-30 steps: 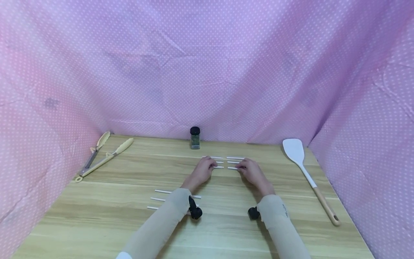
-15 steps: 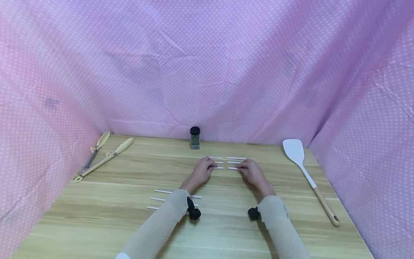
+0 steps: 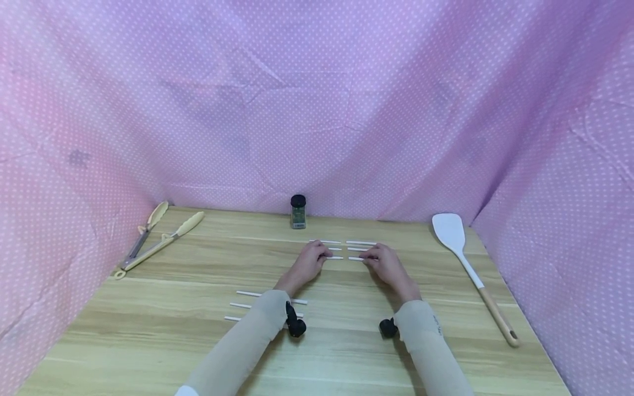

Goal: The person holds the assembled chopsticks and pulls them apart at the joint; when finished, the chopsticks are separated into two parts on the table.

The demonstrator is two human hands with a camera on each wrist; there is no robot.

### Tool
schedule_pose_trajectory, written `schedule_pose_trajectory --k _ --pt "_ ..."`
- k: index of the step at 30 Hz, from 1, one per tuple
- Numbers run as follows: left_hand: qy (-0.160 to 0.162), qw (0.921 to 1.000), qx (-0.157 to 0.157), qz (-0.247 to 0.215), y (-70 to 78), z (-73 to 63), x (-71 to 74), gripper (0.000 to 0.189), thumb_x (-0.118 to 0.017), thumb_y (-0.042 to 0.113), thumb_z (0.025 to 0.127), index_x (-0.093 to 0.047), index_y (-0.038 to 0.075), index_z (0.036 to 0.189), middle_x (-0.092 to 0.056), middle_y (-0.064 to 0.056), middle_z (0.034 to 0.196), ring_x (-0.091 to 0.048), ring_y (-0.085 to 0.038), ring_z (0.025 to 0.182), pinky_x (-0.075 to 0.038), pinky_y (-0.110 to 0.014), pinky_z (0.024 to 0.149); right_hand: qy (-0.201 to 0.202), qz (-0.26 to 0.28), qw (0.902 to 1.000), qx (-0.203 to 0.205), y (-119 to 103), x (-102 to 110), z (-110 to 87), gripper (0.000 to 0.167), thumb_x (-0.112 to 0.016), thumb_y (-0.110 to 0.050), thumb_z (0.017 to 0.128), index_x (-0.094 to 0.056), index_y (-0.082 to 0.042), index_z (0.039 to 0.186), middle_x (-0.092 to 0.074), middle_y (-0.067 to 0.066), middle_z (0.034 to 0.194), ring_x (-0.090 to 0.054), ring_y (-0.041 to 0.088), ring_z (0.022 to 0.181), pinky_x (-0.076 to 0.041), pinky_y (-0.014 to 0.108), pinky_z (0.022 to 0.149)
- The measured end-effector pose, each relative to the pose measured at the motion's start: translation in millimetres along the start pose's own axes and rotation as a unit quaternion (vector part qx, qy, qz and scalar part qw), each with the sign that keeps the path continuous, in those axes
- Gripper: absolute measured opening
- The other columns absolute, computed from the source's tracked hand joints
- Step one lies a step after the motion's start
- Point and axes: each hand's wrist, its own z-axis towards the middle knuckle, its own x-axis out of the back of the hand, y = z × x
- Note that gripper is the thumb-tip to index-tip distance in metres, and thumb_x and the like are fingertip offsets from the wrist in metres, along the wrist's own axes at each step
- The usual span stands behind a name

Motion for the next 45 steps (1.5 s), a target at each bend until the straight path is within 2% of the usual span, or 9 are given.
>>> schedule_pose_trajectory --k 8,11,16,20,24,29,33,37,45 --pt "0.017 0.9997 -0.017 0.011 0.9 -9.4 4.5 0.014 -0.063 0.008 0.089 -0.070 0.010 0.101 -0.061 -0.002 0.098 -0.055 -0.020 0.097 -0.045 -0.032 0.090 0.011 0.021 0.9996 0.013 -18 0 -1.8 0.018 -0.072 -0.010 0.083 -0.072 -0.006 0.101 -0.063 0.006 0.092 -0.060 0.020 0.085 -0.053 0.037 0.077" --pt "0.019 0.9997 -0.015 -0.007 2.1 -14.2 15.2 0.013 -0.063 0.011 0.090 -0.070 0.009 0.101 -0.061 -0.002 0.098 -0.055 -0.019 0.097 -0.046 -0.032 0.089 0.019 0.029 0.9987 0.037 -31 -3 -1.0 0.019 -0.072 -0.009 0.083 -0.072 -0.006 0.102 -0.065 0.007 0.093 -0.062 0.021 0.085 -0.054 0.037 0.076" --pt "-0.019 0.9993 0.003 -0.032 2.3 -26.4 43.2 0.015 -0.062 0.013 0.091 -0.069 0.008 0.103 -0.062 -0.003 0.102 -0.058 -0.019 0.099 -0.048 -0.033 0.091 0.000 0.051 0.9968 0.061 -55 -11 -3.7 0.020 -0.072 -0.007 0.083 -0.071 -0.005 0.103 -0.066 0.006 0.096 -0.062 0.020 0.086 -0.054 0.033 0.077" --pt "-0.046 0.9979 0.010 -0.046 -11.7 -47.4 66.8 0.015 -0.061 0.014 0.093 -0.068 0.007 0.104 -0.062 -0.002 0.103 -0.059 -0.016 0.099 -0.050 -0.033 0.090 -0.039 0.067 0.9948 0.067 -76 -17 -9.2 0.020 -0.069 -0.008 0.085 -0.070 -0.005 0.106 -0.065 0.005 0.098 -0.061 0.017 0.088 -0.054 0.031 0.080" --pt "-0.039 0.9981 0.008 -0.047 -32.5 -74.0 88.5 0.013 -0.063 0.013 0.091 -0.068 0.007 0.101 -0.063 0.000 0.100 -0.060 -0.014 0.094 -0.051 -0.033 0.087 -0.059 0.069 0.9919 0.090 -90 -24 -16.3 0.020 -0.069 -0.009 0.086 -0.069 -0.006 0.106 -0.064 0.002 0.096 -0.059 0.012 0.087 -0.052 0.027 0.078" --pt "-0.044 0.9961 0.044 -0.063 -50.0 -105.8 114.8 0.013 -0.064 0.016 0.092 -0.068 0.010 0.102 -0.062 0.003 0.099 -0.059 -0.011 0.094 -0.051 -0.032 0.087 -0.062 0.075 0.9902 0.101 -101 -31 -24.4 0.020 -0.070 -0.010 0.086 -0.070 -0.008 0.105 -0.064 0.002 0.097 -0.058 0.010 0.087 -0.052 0.024 0.077" --pt "-0.041 0.9936 0.065 -0.083 -61.1 -125.4 130.6 0.013 -0.064 0.016 0.092 -0.068 0.010 0.103 -0.062 0.004 0.099 -0.059 -0.010 0.094 -0.052 -0.030 0.086 -0.078 0.086 0.9877 0.105 -110 -38 -28.5 0.020 -0.068 -0.011 0.087 -0.069 -0.009 0.107 -0.064 0.002 0.099 -0.060 0.010 0.089 -0.053 0.025 0.080" --pt "-0.036 0.9944 0.055 -0.083 -70.4 -140.5 139.6 0.015 -0.067 0.014 0.089 -0.068 0.009 0.103 -0.063 0.002 0.098 -0.059 -0.012 0.091 -0.052 -0.029 0.083 -0.093 0.098 0.9840 0.116 -117 -45 -32.2 0.021 -0.069 -0.012 0.087 -0.068 -0.007 0.107 -0.066 0.002 0.099 -0.062 0.010 0.088 -0.053 0.025 0.080" --pt "-0.053 0.9933 0.045 -0.092 -86.5 -157.0 140.7 0.017 -0.072 0.013 0.084 -0.067 0.013 0.101 -0.062 0.003 0.096 -0.057 -0.009 0.087 -0.049 -0.025 0.078 -0.125 0.145 0.9798 0.056 -125 -59 -37.6 0.019 -0.069 -0.020 0.088 -0.066 -0.013 0.105 -0.064 -0.005 0.096 -0.058 0.005 0.086 -0.051 0.023 0.077"
